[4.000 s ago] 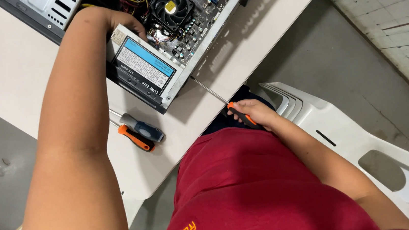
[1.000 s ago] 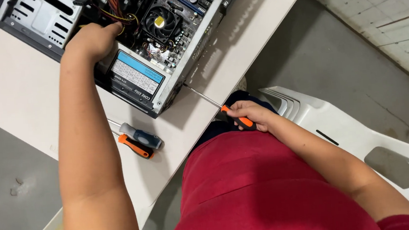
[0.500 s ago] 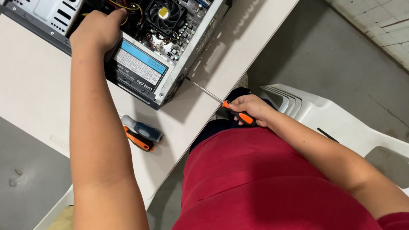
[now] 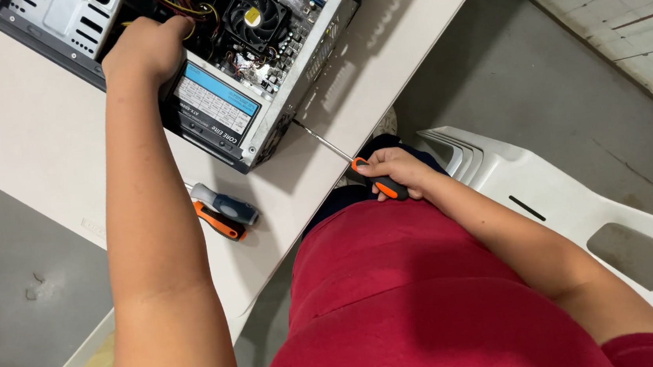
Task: Connecting internal cables and using a screwdriver to secure components inside a computer case.
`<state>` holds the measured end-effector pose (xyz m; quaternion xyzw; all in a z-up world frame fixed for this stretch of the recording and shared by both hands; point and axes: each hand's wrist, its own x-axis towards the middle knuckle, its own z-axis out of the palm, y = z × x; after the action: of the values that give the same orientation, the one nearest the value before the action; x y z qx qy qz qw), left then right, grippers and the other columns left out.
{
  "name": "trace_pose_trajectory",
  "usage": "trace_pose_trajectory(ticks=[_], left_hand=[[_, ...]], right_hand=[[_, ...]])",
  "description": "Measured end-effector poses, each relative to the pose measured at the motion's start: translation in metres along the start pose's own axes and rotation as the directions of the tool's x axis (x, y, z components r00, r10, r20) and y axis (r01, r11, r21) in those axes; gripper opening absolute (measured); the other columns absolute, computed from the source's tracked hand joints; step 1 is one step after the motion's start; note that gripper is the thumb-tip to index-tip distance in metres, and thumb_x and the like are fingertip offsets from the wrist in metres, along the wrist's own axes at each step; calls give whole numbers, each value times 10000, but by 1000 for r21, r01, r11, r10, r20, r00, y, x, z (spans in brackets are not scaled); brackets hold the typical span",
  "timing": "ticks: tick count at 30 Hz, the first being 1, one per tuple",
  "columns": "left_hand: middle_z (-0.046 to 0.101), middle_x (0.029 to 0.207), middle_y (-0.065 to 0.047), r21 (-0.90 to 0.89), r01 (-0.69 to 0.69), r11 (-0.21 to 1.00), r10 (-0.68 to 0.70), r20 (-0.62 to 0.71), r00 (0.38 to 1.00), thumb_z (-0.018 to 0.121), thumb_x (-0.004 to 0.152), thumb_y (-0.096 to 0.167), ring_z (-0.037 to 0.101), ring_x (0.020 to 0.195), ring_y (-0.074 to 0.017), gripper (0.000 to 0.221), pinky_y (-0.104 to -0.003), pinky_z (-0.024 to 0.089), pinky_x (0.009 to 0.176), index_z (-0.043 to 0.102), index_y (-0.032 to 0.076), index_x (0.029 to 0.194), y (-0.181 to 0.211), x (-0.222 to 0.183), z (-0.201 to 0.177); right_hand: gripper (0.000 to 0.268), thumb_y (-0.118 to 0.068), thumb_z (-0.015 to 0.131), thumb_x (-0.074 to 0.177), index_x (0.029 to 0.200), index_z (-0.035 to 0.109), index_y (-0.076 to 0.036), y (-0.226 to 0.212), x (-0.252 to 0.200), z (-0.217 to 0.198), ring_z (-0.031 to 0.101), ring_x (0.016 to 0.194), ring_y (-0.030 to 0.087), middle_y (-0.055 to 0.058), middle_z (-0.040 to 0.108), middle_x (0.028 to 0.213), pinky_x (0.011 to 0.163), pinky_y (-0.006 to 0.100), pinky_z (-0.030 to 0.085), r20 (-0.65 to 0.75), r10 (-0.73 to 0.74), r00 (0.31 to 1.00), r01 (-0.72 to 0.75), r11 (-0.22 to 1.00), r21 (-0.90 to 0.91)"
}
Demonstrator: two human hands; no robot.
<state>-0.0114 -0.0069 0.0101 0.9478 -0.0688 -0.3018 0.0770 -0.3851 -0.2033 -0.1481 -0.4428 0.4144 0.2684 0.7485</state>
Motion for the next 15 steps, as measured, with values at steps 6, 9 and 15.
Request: trace_pose_trajectory(ticks=[6, 9, 15], left_hand=[[649, 938, -70, 12, 19, 1000, -19, 8, 1000, 450, 982, 669, 616, 909, -359, 571, -478, 405, 804, 582, 118, 917, 2, 0, 1], [645, 916, -63, 15, 34, 999, -34, 7, 999, 446, 977, 663, 611, 886, -350, 568, -478, 410, 791, 596, 118, 926, 7, -5, -3], [670, 955, -81, 27, 36, 999, -36, -1, 999, 451, 967, 629, 624, 923, -374, 550, -489, 423, 807, 627, 108, 969, 5, -4, -1]], right_hand=[[277, -224, 751, 955, 822, 573, -58, -2, 6, 2, 634, 579, 200, 146, 604, 676, 428, 294, 550, -116, -76, 990, 48, 973, -225], [258, -246, 730, 964, 879, 592, -46, 1, 13, -5, 630, 497, 244, 220, 647, 654, 415, 309, 533, -45, -17, 999, 9, 988, -157], [438, -345, 620, 1004, 1011, 626, 92, 1, 10, -10, 648, 533, 255, 196, 620, 739, 421, 378, 568, 124, 4, 992, -7, 999, 31]])
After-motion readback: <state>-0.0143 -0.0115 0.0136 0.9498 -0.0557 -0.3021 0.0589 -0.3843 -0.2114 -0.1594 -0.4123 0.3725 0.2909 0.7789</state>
